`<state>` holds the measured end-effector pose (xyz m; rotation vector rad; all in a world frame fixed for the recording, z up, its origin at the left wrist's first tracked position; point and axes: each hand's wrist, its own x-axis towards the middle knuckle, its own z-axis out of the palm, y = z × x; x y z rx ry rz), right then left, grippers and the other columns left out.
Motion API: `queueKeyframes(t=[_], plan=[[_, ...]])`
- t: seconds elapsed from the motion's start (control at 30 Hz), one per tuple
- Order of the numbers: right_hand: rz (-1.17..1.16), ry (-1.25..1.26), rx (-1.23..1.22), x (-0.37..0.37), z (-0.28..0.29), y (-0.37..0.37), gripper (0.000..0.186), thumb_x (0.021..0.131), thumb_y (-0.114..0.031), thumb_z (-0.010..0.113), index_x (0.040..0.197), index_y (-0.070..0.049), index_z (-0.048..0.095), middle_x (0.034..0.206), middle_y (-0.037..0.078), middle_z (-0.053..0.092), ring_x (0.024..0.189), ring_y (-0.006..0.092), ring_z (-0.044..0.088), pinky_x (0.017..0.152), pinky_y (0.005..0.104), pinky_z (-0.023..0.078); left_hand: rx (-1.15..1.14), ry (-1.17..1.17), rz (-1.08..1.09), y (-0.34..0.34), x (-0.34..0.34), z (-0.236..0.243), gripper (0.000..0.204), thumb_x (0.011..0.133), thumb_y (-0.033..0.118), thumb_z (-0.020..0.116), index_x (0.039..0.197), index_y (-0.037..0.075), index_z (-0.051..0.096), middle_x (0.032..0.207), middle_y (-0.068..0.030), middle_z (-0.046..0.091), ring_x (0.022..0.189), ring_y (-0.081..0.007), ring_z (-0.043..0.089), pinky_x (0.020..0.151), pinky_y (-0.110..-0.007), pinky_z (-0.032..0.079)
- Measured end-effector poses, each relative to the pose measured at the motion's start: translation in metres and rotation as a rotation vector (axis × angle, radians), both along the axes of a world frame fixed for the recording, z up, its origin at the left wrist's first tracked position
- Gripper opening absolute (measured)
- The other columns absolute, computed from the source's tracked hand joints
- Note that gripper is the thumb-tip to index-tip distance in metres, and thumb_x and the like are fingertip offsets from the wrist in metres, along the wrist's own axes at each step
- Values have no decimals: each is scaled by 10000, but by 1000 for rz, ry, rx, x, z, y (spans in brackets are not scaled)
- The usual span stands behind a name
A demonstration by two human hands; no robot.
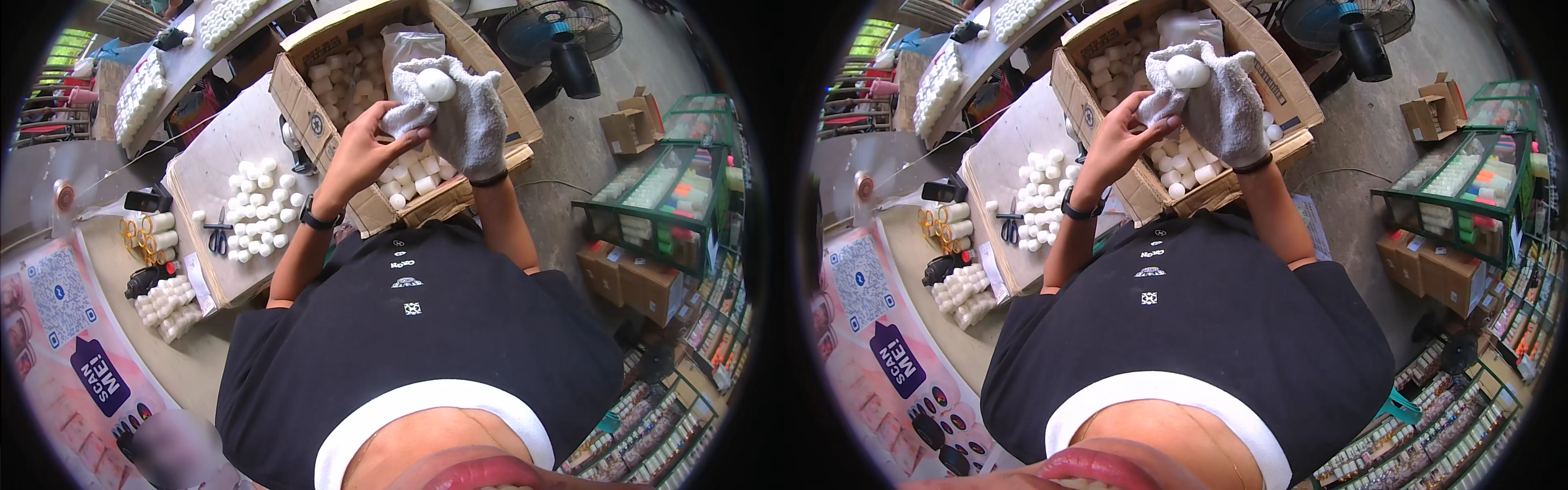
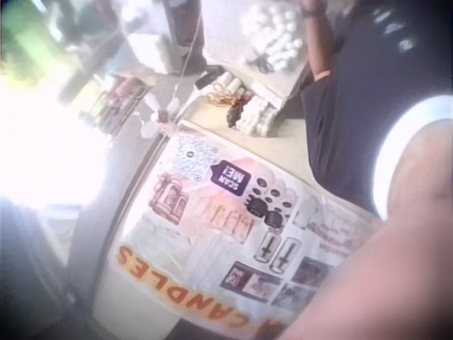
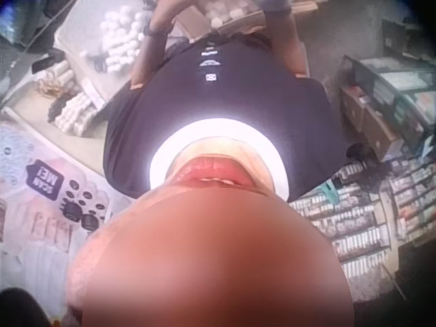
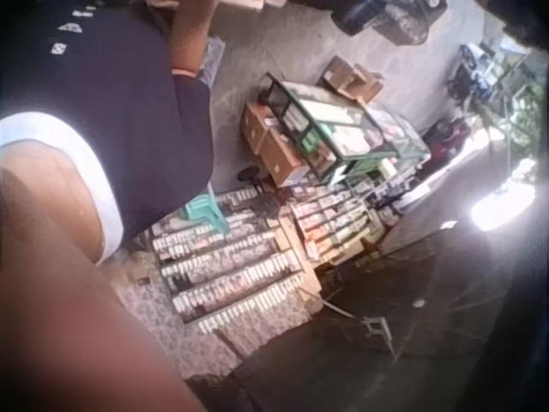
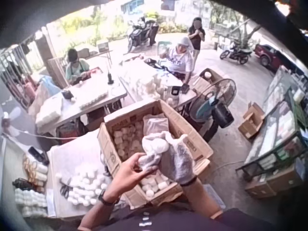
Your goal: The person wipes small white cylindrical objects, likely candles, with a white cloth. They pick up each object from a cardboard box, wipe it, and place it on a table. The process is repeated for multiple objects.
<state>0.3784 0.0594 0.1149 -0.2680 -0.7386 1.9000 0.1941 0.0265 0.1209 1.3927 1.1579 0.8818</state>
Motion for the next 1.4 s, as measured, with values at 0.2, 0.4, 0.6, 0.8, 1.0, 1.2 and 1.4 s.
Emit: queueKeyframes(t=[0.2,0.4,0.6,0.8,1.0,1.2,1.4], plan=[[87,133,-60,-5,5,-7,488,1001,-360,458,1356,-24,466,1313,132,550,1226,255,529,1084,407,390,-133,-460,86,-15,-2,11,264,1005,287,601,1086,35,593,957,-19,661,850,-64,602,789,-244,488],[-259,-253,-72,-26,-3,-8,403,976,-296,493,1290,-43,507,1265,104,584,1119,226,594,998,381,461,163,-851,277,-23,14,9,166,1011,151,577,1125,38,535,1092,-43,636,978,-84,609,853,-233,484],[-560,-960,407,-22,-12,-7,259,843,-19,645,1094,-41,584,1047,83,628,974,208,636,861,368,530,357,-715,309,-25,16,10,226,940,-2,650,1103,24,496,1110,-68,636,995,-63,579,868,-205,464],[-708,-1066,852,-20,-4,-7,323,802,-106,740,1075,-33,581,997,112,659,925,250,655,812,374,534,419,-509,252,-38,21,3,235,927,26,680,1068,7,493,1166,-129,643,993,-66,561,848,-215,460],[-681,-1161,769,-21,4,-18,421,738,-136,828,1081,-70,594,1033,99,628,938,216,638,786,321,515,767,-171,162,-33,3,5,297,881,-26,498,1135,-3,650,1134,-145,654,1052,-245,584,906,-341,476],[-710,-1138,644,-37,-37,-33,453,782,-116,705,1204,-23,570,1094,154,622,997,338,613,841,394,506,1019,301,121,-9,2,17,525,777,91,763,1287,151,655,1209,-96,660,1192,-283,589,975,-403,496],[-554,-827,438,-36,-60,-38,388,904,-82,631,1273,-10,536,1159,121,612,1052,242,609,893,332,501,921,209,82,-11,1,24,509,760,-83,721,1209,156,708,1187,-107,685,1097,-265,667,899,-359,575]])
